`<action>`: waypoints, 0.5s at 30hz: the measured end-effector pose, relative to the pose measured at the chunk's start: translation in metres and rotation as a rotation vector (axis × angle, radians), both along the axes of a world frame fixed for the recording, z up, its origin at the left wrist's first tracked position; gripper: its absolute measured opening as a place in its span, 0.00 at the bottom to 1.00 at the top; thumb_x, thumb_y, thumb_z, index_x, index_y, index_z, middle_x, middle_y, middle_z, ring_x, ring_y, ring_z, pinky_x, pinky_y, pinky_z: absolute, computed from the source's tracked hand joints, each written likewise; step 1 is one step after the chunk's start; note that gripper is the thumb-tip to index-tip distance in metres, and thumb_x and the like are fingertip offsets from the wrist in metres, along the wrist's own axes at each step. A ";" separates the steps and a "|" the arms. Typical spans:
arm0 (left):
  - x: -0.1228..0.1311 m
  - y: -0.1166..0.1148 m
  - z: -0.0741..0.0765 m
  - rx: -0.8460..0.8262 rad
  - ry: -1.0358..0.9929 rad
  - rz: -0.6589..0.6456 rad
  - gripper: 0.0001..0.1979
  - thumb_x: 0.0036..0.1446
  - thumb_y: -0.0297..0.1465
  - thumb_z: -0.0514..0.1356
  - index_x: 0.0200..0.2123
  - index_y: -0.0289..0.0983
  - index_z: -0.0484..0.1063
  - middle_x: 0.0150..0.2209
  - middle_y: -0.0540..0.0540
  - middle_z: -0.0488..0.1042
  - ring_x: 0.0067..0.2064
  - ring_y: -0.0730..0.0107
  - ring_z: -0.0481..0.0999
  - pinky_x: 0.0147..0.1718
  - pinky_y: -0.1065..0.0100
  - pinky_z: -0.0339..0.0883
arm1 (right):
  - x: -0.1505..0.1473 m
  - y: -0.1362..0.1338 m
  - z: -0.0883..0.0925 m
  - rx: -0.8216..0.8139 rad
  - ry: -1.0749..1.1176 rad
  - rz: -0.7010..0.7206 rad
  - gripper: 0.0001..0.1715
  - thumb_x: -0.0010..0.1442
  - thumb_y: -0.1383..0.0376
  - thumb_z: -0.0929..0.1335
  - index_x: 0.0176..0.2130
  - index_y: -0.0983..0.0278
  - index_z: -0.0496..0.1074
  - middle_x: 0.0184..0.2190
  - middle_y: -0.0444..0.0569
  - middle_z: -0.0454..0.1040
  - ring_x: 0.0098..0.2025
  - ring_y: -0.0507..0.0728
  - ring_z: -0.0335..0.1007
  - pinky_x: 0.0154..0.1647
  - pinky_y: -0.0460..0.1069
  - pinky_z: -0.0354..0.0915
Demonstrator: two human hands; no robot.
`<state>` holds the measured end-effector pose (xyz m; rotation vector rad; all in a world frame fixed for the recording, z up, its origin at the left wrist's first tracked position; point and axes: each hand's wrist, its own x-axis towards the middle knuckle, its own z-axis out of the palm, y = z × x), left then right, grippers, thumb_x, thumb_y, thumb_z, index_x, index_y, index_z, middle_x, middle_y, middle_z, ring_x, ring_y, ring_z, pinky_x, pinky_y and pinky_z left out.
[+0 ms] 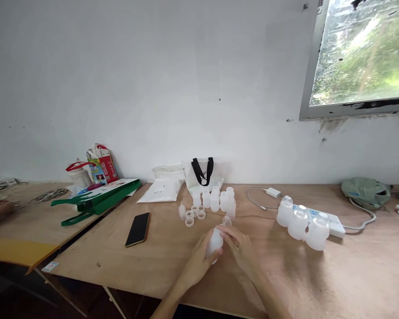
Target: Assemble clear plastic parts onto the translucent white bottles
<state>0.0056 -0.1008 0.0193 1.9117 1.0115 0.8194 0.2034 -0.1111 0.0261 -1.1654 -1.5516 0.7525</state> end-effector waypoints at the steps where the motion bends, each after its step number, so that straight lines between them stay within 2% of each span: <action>1: -0.002 -0.002 -0.003 -0.019 -0.026 -0.012 0.36 0.67 0.48 0.58 0.74 0.45 0.55 0.72 0.41 0.61 0.71 0.49 0.61 0.70 0.51 0.53 | 0.000 -0.001 0.002 0.011 0.002 0.022 0.27 0.66 0.42 0.67 0.52 0.54 0.82 0.56 0.51 0.81 0.60 0.67 0.75 0.63 0.61 0.69; 3: -0.005 -0.006 -0.006 -0.068 -0.062 -0.040 0.37 0.68 0.47 0.58 0.74 0.45 0.52 0.74 0.42 0.56 0.74 0.51 0.56 0.72 0.53 0.49 | 0.002 -0.004 0.007 -0.009 0.017 0.073 0.27 0.66 0.43 0.68 0.56 0.53 0.80 0.56 0.51 0.81 0.59 0.65 0.76 0.62 0.60 0.71; 6: -0.009 -0.009 -0.002 -0.085 -0.072 -0.107 0.35 0.67 0.45 0.60 0.73 0.44 0.57 0.72 0.42 0.61 0.72 0.50 0.60 0.71 0.53 0.52 | 0.010 -0.010 0.016 -0.085 0.048 0.144 0.33 0.63 0.45 0.72 0.63 0.52 0.73 0.57 0.51 0.80 0.58 0.65 0.77 0.62 0.62 0.71; 7: -0.009 -0.010 0.001 -0.077 -0.065 -0.124 0.34 0.66 0.45 0.60 0.71 0.44 0.60 0.71 0.42 0.64 0.70 0.49 0.62 0.70 0.53 0.53 | 0.013 -0.012 0.019 -0.104 0.048 0.164 0.34 0.62 0.46 0.73 0.63 0.52 0.73 0.57 0.52 0.80 0.58 0.65 0.77 0.62 0.62 0.71; 10: -0.012 -0.012 0.004 -0.099 0.012 -0.116 0.33 0.65 0.47 0.61 0.69 0.45 0.61 0.68 0.42 0.67 0.67 0.47 0.65 0.68 0.51 0.55 | 0.022 -0.019 0.030 -0.137 0.023 0.215 0.27 0.60 0.49 0.76 0.55 0.54 0.80 0.56 0.52 0.81 0.58 0.66 0.77 0.62 0.62 0.71; 15: -0.013 -0.013 -0.005 -0.108 0.114 -0.082 0.29 0.65 0.47 0.60 0.64 0.42 0.59 0.62 0.40 0.68 0.58 0.55 0.69 0.55 0.58 0.67 | 0.035 -0.024 0.039 -0.186 -0.066 0.193 0.23 0.56 0.50 0.77 0.49 0.55 0.83 0.54 0.52 0.82 0.53 0.66 0.80 0.58 0.61 0.74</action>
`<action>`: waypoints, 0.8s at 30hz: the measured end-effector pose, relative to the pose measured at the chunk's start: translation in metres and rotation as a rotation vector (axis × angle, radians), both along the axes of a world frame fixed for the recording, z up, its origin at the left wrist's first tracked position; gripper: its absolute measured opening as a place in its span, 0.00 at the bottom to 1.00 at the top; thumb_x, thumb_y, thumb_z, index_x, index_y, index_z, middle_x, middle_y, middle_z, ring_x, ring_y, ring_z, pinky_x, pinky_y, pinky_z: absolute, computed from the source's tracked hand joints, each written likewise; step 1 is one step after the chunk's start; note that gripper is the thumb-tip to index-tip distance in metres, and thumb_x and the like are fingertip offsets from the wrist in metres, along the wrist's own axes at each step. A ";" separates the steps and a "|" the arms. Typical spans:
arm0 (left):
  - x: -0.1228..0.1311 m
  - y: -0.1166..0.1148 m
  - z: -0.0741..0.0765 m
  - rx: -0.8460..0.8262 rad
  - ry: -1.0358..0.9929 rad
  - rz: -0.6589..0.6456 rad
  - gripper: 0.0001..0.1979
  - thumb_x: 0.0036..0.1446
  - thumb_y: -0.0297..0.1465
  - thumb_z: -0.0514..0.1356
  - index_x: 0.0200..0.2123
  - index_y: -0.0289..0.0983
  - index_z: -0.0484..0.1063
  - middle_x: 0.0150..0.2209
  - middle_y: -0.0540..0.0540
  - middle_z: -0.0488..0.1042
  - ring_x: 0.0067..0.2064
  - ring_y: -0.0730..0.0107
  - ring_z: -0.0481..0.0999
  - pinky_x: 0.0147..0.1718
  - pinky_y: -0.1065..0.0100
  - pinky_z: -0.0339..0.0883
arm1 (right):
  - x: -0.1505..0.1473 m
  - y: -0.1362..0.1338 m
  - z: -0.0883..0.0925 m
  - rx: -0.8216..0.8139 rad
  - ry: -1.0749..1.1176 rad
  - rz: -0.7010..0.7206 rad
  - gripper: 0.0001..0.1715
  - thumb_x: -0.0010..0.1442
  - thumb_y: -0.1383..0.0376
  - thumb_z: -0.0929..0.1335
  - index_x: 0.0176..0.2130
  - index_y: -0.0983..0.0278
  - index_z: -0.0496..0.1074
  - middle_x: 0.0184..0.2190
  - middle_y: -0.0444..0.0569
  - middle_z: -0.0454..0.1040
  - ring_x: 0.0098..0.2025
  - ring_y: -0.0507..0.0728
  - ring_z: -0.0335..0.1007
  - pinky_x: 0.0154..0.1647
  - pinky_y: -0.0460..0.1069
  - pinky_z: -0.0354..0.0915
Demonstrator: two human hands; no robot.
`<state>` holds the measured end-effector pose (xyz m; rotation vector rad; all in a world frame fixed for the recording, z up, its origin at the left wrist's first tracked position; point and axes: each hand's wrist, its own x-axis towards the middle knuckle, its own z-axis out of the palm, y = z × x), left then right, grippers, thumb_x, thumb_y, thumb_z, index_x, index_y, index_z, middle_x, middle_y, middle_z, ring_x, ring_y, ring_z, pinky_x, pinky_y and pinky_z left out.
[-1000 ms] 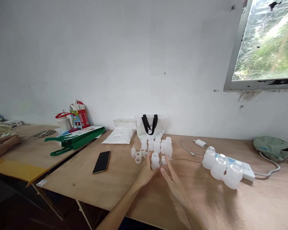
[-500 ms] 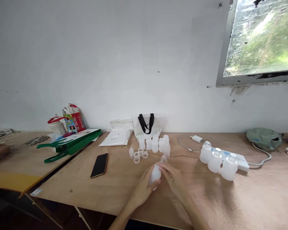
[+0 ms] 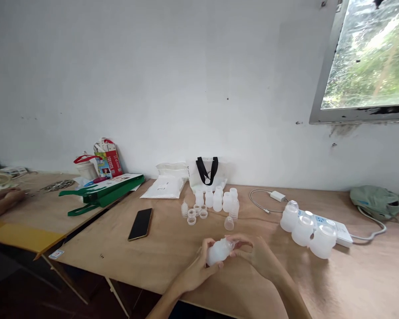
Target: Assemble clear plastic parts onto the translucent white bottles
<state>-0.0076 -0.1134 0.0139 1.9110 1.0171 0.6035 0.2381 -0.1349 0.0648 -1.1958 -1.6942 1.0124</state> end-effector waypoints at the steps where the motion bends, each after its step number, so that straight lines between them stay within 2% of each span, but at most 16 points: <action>1: 0.000 0.000 -0.001 0.020 0.006 -0.003 0.28 0.65 0.46 0.60 0.62 0.41 0.59 0.60 0.40 0.69 0.56 0.56 0.70 0.53 0.59 0.67 | 0.003 0.001 -0.001 0.002 -0.033 -0.015 0.23 0.56 0.50 0.77 0.49 0.55 0.83 0.53 0.52 0.83 0.52 0.66 0.80 0.58 0.61 0.74; 7: 0.002 -0.001 0.009 0.065 -0.089 0.006 0.24 0.66 0.47 0.59 0.59 0.42 0.67 0.58 0.41 0.72 0.57 0.52 0.71 0.56 0.56 0.66 | 0.022 0.007 -0.008 -0.018 -0.043 -0.009 0.24 0.62 0.46 0.73 0.51 0.54 0.83 0.51 0.49 0.83 0.58 0.68 0.77 0.64 0.60 0.71; 10: 0.004 0.000 0.011 0.098 -0.186 0.090 0.25 0.66 0.47 0.58 0.61 0.41 0.70 0.60 0.39 0.72 0.60 0.48 0.70 0.57 0.56 0.66 | 0.022 0.009 -0.009 0.005 -0.050 -0.030 0.25 0.63 0.44 0.71 0.50 0.55 0.84 0.52 0.50 0.83 0.60 0.69 0.76 0.64 0.62 0.70; 12: 0.004 0.002 0.008 0.086 -0.253 0.169 0.29 0.65 0.48 0.60 0.64 0.42 0.68 0.58 0.39 0.72 0.58 0.49 0.71 0.56 0.56 0.66 | 0.018 0.010 -0.010 0.070 -0.063 -0.073 0.25 0.62 0.44 0.72 0.48 0.55 0.85 0.50 0.50 0.84 0.58 0.70 0.77 0.64 0.64 0.71; 14: 0.003 0.005 0.004 0.053 -0.337 0.219 0.33 0.64 0.51 0.60 0.67 0.42 0.65 0.52 0.41 0.74 0.50 0.56 0.74 0.50 0.59 0.69 | 0.012 0.010 -0.011 0.139 -0.072 -0.125 0.23 0.61 0.43 0.72 0.46 0.54 0.85 0.49 0.50 0.84 0.56 0.71 0.79 0.62 0.65 0.72; 16: 0.000 0.009 0.005 0.009 -0.400 0.229 0.33 0.62 0.53 0.60 0.64 0.42 0.67 0.44 0.45 0.73 0.39 0.65 0.73 0.39 0.66 0.70 | 0.005 0.011 -0.011 0.190 -0.079 -0.164 0.21 0.61 0.44 0.72 0.44 0.53 0.86 0.47 0.50 0.85 0.54 0.70 0.80 0.59 0.64 0.74; 19: -0.007 0.012 0.013 -0.071 -0.429 0.212 0.29 0.60 0.55 0.62 0.54 0.41 0.72 0.37 0.49 0.71 0.30 0.73 0.68 0.24 0.74 0.61 | -0.005 0.010 -0.010 0.238 -0.066 -0.169 0.20 0.60 0.45 0.73 0.42 0.53 0.86 0.45 0.51 0.85 0.51 0.69 0.82 0.56 0.63 0.77; 24: -0.019 0.016 0.028 -0.264 -0.447 0.134 0.28 0.59 0.56 0.62 0.48 0.38 0.73 0.29 0.49 0.74 0.22 0.78 0.64 0.18 0.76 0.52 | -0.017 0.007 -0.010 0.223 0.067 -0.088 0.20 0.60 0.45 0.74 0.41 0.55 0.86 0.46 0.53 0.85 0.50 0.67 0.82 0.53 0.59 0.79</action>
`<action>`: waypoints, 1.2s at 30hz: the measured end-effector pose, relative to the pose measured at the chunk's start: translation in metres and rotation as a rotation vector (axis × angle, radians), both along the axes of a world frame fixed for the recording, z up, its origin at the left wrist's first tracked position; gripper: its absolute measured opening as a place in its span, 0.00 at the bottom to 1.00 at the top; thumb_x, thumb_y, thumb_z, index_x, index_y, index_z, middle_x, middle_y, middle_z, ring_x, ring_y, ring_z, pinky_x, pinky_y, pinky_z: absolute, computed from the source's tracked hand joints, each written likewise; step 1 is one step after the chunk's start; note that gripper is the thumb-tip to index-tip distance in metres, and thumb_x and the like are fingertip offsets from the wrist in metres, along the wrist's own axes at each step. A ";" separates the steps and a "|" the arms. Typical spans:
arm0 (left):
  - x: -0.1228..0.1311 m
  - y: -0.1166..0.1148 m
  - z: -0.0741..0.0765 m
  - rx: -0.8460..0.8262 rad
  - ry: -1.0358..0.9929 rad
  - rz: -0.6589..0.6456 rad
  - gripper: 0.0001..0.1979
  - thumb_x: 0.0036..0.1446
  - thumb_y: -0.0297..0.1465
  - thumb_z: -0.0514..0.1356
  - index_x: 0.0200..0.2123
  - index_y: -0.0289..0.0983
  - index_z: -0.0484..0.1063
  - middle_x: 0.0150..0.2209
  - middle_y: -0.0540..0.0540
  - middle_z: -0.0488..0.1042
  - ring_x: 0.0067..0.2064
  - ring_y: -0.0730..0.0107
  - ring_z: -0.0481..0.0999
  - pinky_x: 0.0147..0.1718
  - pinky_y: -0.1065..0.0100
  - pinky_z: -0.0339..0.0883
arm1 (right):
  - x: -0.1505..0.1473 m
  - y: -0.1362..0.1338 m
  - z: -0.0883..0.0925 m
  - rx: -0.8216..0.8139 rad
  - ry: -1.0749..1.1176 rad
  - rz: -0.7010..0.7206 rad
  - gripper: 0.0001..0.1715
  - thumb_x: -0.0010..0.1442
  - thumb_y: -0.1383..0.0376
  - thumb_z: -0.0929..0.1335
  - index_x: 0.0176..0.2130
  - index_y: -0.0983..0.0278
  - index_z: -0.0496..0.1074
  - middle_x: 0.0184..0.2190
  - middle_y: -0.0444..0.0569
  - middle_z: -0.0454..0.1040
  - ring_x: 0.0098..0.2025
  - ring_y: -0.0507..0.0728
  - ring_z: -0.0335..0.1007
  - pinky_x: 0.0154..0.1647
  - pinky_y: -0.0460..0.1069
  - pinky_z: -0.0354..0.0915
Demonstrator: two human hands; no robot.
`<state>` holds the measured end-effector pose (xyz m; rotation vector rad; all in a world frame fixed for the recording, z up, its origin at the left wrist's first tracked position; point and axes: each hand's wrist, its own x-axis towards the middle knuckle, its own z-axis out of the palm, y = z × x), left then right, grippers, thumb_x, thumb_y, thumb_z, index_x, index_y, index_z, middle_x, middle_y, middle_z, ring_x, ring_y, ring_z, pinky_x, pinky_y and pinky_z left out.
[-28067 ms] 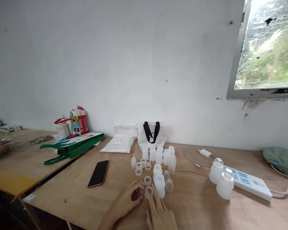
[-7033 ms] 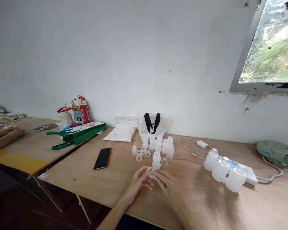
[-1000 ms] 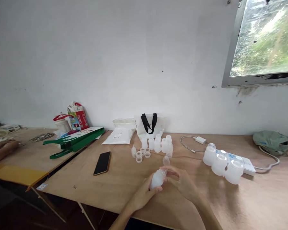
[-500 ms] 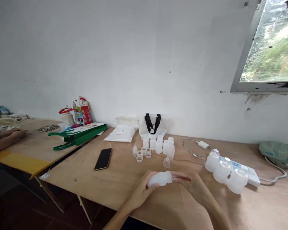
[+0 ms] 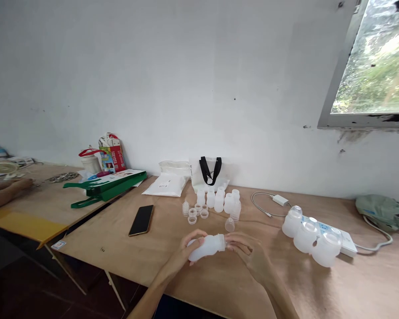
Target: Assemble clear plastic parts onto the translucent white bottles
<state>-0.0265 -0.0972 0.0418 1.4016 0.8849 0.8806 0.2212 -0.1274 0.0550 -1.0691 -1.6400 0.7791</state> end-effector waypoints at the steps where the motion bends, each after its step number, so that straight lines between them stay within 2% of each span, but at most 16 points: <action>1: -0.002 0.001 0.002 -0.043 -0.012 -0.042 0.29 0.59 0.56 0.61 0.47 0.37 0.73 0.29 0.48 0.75 0.22 0.78 0.64 0.18 0.76 0.51 | -0.002 -0.001 -0.001 -0.008 0.028 0.021 0.20 0.60 0.45 0.74 0.41 0.55 0.86 0.46 0.53 0.85 0.50 0.67 0.82 0.52 0.59 0.80; 4: -0.006 0.000 0.007 -0.110 -0.038 -0.106 0.28 0.59 0.56 0.61 0.46 0.36 0.73 0.29 0.45 0.78 0.22 0.75 0.68 0.18 0.75 0.50 | -0.004 -0.001 -0.002 -0.022 0.061 0.048 0.20 0.59 0.45 0.75 0.42 0.54 0.86 0.46 0.52 0.85 0.50 0.66 0.82 0.51 0.58 0.80; 7: -0.011 -0.003 0.015 -0.038 0.004 -0.060 0.28 0.60 0.56 0.61 0.46 0.36 0.74 0.29 0.47 0.76 0.23 0.75 0.68 0.19 0.74 0.51 | -0.005 -0.001 -0.002 -0.031 0.019 0.045 0.21 0.59 0.43 0.74 0.41 0.54 0.86 0.43 0.51 0.86 0.49 0.66 0.82 0.50 0.56 0.80; 10: -0.012 -0.009 0.021 0.067 0.076 -0.014 0.27 0.59 0.56 0.62 0.47 0.38 0.75 0.32 0.49 0.76 0.26 0.74 0.68 0.22 0.74 0.55 | -0.006 0.000 -0.003 -0.010 -0.049 0.011 0.27 0.62 0.39 0.69 0.38 0.55 0.84 0.37 0.50 0.86 0.43 0.64 0.83 0.45 0.54 0.79; 13: -0.009 -0.015 0.025 0.227 0.110 0.033 0.22 0.61 0.51 0.62 0.47 0.39 0.77 0.42 0.47 0.78 0.37 0.66 0.76 0.35 0.70 0.66 | -0.011 -0.002 -0.003 0.013 -0.107 -0.039 0.35 0.68 0.37 0.61 0.30 0.58 0.79 0.28 0.48 0.82 0.33 0.59 0.79 0.36 0.50 0.74; 15: -0.006 -0.018 0.026 0.322 0.124 0.067 0.20 0.62 0.48 0.62 0.48 0.39 0.78 0.48 0.45 0.79 0.47 0.58 0.77 0.46 0.66 0.68 | -0.015 -0.004 -0.002 0.004 -0.109 -0.073 0.37 0.70 0.37 0.57 0.27 0.59 0.73 0.23 0.46 0.77 0.28 0.56 0.75 0.32 0.48 0.70; 19: -0.005 -0.020 0.028 0.349 0.167 0.082 0.20 0.61 0.46 0.63 0.50 0.40 0.79 0.49 0.44 0.80 0.51 0.53 0.76 0.51 0.63 0.68 | -0.018 -0.008 0.002 -0.024 -0.131 -0.112 0.38 0.69 0.35 0.57 0.23 0.58 0.68 0.20 0.44 0.71 0.24 0.54 0.68 0.26 0.47 0.65; 21: -0.006 -0.019 0.029 0.334 0.167 0.072 0.20 0.61 0.46 0.63 0.50 0.40 0.79 0.49 0.44 0.80 0.50 0.54 0.77 0.51 0.63 0.68 | -0.016 -0.008 0.004 -0.016 -0.149 -0.110 0.38 0.67 0.34 0.58 0.25 0.58 0.71 0.20 0.44 0.71 0.24 0.55 0.69 0.26 0.47 0.65; 23: -0.007 -0.018 0.029 0.315 0.152 0.059 0.20 0.62 0.47 0.62 0.48 0.40 0.79 0.47 0.45 0.80 0.49 0.56 0.77 0.49 0.64 0.68 | -0.013 -0.009 0.005 -0.009 -0.141 -0.093 0.36 0.66 0.35 0.60 0.29 0.58 0.76 0.22 0.45 0.74 0.25 0.55 0.71 0.27 0.48 0.68; 25: -0.008 -0.017 0.030 0.262 0.142 0.046 0.21 0.61 0.48 0.62 0.47 0.39 0.79 0.44 0.46 0.79 0.44 0.60 0.76 0.42 0.68 0.69 | -0.010 -0.010 0.007 -0.006 -0.130 -0.071 0.31 0.66 0.38 0.63 0.33 0.57 0.79 0.28 0.47 0.79 0.28 0.56 0.74 0.31 0.49 0.72; 29: -0.009 -0.017 0.032 0.102 0.134 0.030 0.24 0.60 0.52 0.62 0.47 0.39 0.77 0.39 0.48 0.76 0.32 0.71 0.70 0.24 0.76 0.58 | -0.009 -0.013 0.010 0.063 -0.156 -0.060 0.20 0.66 0.46 0.67 0.40 0.54 0.82 0.39 0.49 0.84 0.42 0.61 0.80 0.44 0.53 0.77; 32: -0.011 -0.016 0.033 0.036 0.115 0.020 0.26 0.57 0.55 0.64 0.44 0.39 0.77 0.34 0.50 0.72 0.28 0.75 0.67 0.20 0.78 0.54 | -0.008 -0.015 0.009 0.139 -0.201 -0.041 0.18 0.68 0.49 0.66 0.42 0.52 0.83 0.43 0.50 0.84 0.47 0.64 0.81 0.49 0.55 0.77; 36: -0.014 -0.016 0.035 -0.062 0.082 -0.002 0.27 0.55 0.57 0.64 0.41 0.39 0.74 0.26 0.53 0.69 0.21 0.79 0.60 0.16 0.78 0.50 | -0.007 -0.015 0.004 0.202 -0.195 -0.052 0.15 0.67 0.52 0.68 0.42 0.53 0.83 0.44 0.51 0.84 0.48 0.64 0.81 0.49 0.56 0.78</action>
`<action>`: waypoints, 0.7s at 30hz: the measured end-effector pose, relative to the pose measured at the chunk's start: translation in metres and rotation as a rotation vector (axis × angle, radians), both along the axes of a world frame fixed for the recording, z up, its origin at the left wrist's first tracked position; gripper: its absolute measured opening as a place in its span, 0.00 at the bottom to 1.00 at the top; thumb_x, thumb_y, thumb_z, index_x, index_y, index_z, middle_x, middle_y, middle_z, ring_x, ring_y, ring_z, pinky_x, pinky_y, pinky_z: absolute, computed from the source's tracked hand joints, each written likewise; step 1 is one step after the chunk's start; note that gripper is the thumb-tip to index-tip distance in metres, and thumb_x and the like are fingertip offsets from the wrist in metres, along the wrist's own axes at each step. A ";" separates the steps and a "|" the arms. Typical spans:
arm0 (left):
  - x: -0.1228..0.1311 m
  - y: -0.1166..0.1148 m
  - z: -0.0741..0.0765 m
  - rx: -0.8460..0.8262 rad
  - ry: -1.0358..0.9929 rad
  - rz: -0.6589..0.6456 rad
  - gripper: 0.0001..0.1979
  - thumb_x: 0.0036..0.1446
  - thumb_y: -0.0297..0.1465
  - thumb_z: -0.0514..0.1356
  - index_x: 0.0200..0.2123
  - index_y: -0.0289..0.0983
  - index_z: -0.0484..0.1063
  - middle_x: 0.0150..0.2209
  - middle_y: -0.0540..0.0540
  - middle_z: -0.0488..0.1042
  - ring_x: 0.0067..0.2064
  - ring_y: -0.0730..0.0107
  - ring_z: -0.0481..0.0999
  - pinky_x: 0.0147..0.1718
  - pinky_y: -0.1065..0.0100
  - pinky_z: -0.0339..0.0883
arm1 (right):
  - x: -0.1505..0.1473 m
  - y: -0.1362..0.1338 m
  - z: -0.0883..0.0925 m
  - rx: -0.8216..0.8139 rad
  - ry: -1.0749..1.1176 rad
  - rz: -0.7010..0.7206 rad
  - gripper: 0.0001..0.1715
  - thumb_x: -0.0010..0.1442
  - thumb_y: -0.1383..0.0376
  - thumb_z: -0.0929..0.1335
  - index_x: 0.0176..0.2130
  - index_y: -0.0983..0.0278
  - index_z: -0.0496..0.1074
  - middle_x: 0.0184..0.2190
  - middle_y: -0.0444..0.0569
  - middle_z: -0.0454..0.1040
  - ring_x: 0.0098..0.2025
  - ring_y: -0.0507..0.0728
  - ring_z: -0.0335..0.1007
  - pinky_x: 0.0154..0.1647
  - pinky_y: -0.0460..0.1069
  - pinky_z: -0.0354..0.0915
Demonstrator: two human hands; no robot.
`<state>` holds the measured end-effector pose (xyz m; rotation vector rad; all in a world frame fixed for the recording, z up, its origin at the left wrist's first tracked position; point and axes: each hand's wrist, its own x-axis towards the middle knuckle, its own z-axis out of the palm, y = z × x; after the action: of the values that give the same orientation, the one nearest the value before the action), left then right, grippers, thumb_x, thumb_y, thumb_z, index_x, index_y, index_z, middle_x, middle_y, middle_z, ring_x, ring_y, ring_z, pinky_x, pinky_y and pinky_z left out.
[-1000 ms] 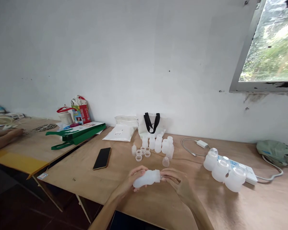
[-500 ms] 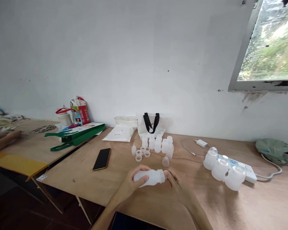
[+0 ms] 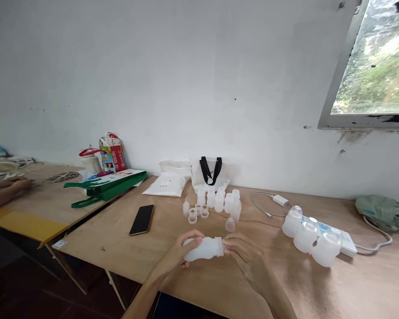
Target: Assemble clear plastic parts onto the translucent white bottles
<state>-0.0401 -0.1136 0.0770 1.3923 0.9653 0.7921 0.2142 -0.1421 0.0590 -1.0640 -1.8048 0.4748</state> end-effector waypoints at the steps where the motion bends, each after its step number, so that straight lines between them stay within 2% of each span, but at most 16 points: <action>1: 0.000 0.000 0.001 -0.030 -0.013 -0.016 0.27 0.56 0.57 0.63 0.41 0.39 0.73 0.25 0.53 0.70 0.19 0.80 0.59 0.16 0.77 0.50 | 0.000 0.000 -0.001 0.012 -0.002 0.002 0.14 0.68 0.53 0.68 0.42 0.53 0.83 0.45 0.51 0.84 0.48 0.64 0.81 0.49 0.55 0.78; 4: -0.002 -0.002 0.005 -0.140 -0.053 -0.088 0.25 0.57 0.56 0.62 0.40 0.39 0.71 0.25 0.49 0.76 0.17 0.80 0.57 0.15 0.77 0.49 | 0.000 -0.003 -0.003 0.066 -0.027 0.050 0.13 0.69 0.56 0.67 0.41 0.53 0.83 0.46 0.51 0.83 0.48 0.62 0.81 0.48 0.52 0.78; 8: -0.006 -0.002 0.008 -0.235 -0.055 -0.152 0.24 0.57 0.54 0.61 0.38 0.38 0.71 0.25 0.49 0.77 0.17 0.81 0.56 0.15 0.78 0.48 | 0.000 -0.010 -0.002 0.115 -0.091 0.126 0.16 0.72 0.58 0.64 0.42 0.54 0.83 0.45 0.52 0.82 0.47 0.61 0.80 0.48 0.52 0.78; 12: -0.008 0.000 0.004 -0.268 -0.075 -0.182 0.23 0.59 0.54 0.59 0.40 0.39 0.70 0.25 0.49 0.77 0.15 0.81 0.56 0.15 0.77 0.49 | -0.003 -0.016 0.003 0.093 -0.102 0.105 0.17 0.71 0.54 0.65 0.43 0.51 0.83 0.45 0.51 0.83 0.47 0.62 0.81 0.47 0.53 0.78; 15: -0.005 -0.001 0.003 -0.120 -0.095 -0.144 0.25 0.58 0.55 0.61 0.41 0.39 0.70 0.25 0.51 0.75 0.16 0.81 0.59 0.15 0.76 0.53 | -0.005 -0.015 0.007 0.000 -0.071 0.012 0.17 0.67 0.47 0.69 0.40 0.52 0.84 0.41 0.49 0.84 0.42 0.62 0.81 0.43 0.52 0.77; 17: -0.001 -0.005 0.004 0.013 -0.083 -0.099 0.26 0.58 0.55 0.63 0.41 0.38 0.71 0.26 0.52 0.72 0.19 0.78 0.64 0.16 0.76 0.56 | -0.008 -0.012 0.006 -0.106 -0.064 -0.058 0.25 0.68 0.44 0.66 0.31 0.55 0.81 0.30 0.47 0.81 0.33 0.59 0.78 0.34 0.50 0.73; 19: 0.004 -0.008 0.005 0.114 -0.055 -0.056 0.25 0.58 0.55 0.64 0.40 0.37 0.72 0.29 0.51 0.72 0.24 0.75 0.69 0.17 0.76 0.59 | -0.010 -0.008 0.005 -0.211 -0.053 -0.099 0.36 0.71 0.42 0.61 0.20 0.59 0.71 0.19 0.45 0.72 0.24 0.55 0.70 0.27 0.48 0.67; 21: 0.007 -0.009 0.004 0.164 -0.028 -0.024 0.25 0.59 0.54 0.64 0.41 0.37 0.73 0.32 0.50 0.72 0.27 0.74 0.71 0.18 0.76 0.59 | -0.011 -0.004 0.003 -0.259 -0.025 -0.131 0.40 0.72 0.41 0.57 0.17 0.59 0.62 0.15 0.43 0.63 0.21 0.53 0.63 0.25 0.48 0.61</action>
<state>-0.0330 -0.1222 0.0813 1.5267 0.8758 0.8859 0.2032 -0.1463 0.0616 -1.3614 -1.7140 0.6293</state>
